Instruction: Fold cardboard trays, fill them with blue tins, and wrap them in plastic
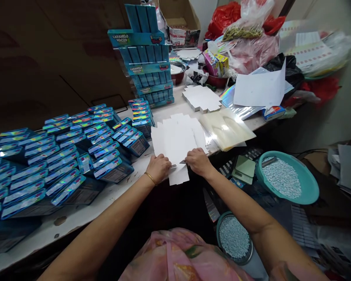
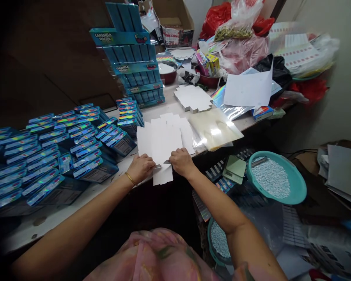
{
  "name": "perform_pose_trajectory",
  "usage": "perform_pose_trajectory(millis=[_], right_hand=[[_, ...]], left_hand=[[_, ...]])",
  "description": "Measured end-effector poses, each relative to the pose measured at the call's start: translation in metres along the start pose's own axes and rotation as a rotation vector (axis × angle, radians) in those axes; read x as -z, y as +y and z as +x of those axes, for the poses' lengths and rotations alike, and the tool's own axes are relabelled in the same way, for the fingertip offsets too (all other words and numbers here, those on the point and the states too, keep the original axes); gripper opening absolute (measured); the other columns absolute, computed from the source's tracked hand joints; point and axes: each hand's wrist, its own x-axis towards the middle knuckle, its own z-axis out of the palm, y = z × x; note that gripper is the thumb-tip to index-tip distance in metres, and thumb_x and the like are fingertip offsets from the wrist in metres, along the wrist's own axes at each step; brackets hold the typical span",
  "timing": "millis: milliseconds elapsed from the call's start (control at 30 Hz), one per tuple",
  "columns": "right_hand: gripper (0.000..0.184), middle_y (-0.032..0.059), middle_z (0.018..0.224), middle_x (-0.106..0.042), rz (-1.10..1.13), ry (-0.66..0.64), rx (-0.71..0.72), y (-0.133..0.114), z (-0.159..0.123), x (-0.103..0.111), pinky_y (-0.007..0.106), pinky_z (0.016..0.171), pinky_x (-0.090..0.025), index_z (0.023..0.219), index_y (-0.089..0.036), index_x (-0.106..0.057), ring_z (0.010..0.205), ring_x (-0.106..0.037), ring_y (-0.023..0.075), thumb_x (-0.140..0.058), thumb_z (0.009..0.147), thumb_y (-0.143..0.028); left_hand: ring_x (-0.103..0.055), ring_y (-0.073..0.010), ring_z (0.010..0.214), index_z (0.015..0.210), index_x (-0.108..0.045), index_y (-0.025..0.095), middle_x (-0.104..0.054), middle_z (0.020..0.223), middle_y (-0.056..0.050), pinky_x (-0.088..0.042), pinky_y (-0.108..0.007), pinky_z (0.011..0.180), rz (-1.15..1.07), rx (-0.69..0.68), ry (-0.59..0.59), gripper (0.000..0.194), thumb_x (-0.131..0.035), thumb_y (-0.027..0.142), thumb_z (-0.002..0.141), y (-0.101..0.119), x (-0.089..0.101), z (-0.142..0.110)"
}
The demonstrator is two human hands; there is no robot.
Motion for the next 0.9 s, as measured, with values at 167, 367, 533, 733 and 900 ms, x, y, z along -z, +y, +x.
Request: perform_pose_trajectory(millis=[167,367,533,733,900], right_hand=[[0.022,0.0076,0.073,-0.06,-0.132,-0.171,0.22,-0.013,0.026,-0.002,0.034,0.076,-0.03,0.07,-0.014,-0.064,0.076,-0.048,0.0179,-0.045,0.078,-0.008],[0.021,0.0073,0.075,-0.06,-0.144,-0.185,0.254,-0.013,0.022,0.001,0.036,0.087,-0.033,0.076,-0.014,-0.064,0.081,-0.051,0.0182,-0.044,0.081,-0.011],[0.053,0.0106,0.122,-0.047,-0.051,0.007,0.243,-0.016,-0.018,0.008,0.054,0.102,-0.013,0.113,-0.016,-0.051,0.124,-0.025,0.0316,-0.064,0.067,-0.04],[0.021,0.0075,0.13,-0.041,0.192,0.249,0.135,-0.012,-0.025,-0.021,0.038,0.102,-0.029,0.095,-0.015,-0.057,0.131,-0.014,0.0225,-0.044,0.079,-0.014],[0.015,0.0116,0.13,-0.038,0.479,0.459,-0.133,-0.02,-0.011,-0.032,0.036,0.099,-0.035,0.082,-0.016,-0.055,0.128,-0.024,0.02,-0.041,0.08,-0.015]], left_hand=[[-0.053,-0.0227,0.08,0.074,-0.067,0.019,-0.064,0.077,-0.008,-0.035,-0.031,0.061,-0.03,0.079,-0.072,0.024,-0.044,0.022,0.079,0.009,-0.005,0.009],[-0.056,-0.022,0.08,0.08,-0.067,0.025,-0.066,0.082,-0.004,-0.038,-0.029,0.06,0.003,0.138,-0.054,0.028,-0.04,0.031,0.081,0.016,-0.006,0.018],[-0.059,-0.0201,0.08,0.086,-0.066,0.025,-0.066,0.088,-0.003,-0.039,-0.028,0.061,-0.062,0.133,-0.094,0.027,-0.04,0.027,0.079,0.017,0.004,0.02],[-0.059,-0.0193,0.079,0.081,-0.066,0.026,-0.067,0.087,-0.002,-0.038,-0.026,0.062,-0.098,0.101,-0.177,0.027,-0.04,0.032,0.077,0.012,0.01,0.026],[-0.056,-0.0148,0.074,0.084,-0.066,0.022,-0.067,0.082,-0.002,-0.037,-0.021,0.061,-0.299,0.051,-0.321,0.027,-0.042,0.03,0.074,-0.005,0.018,0.035]])
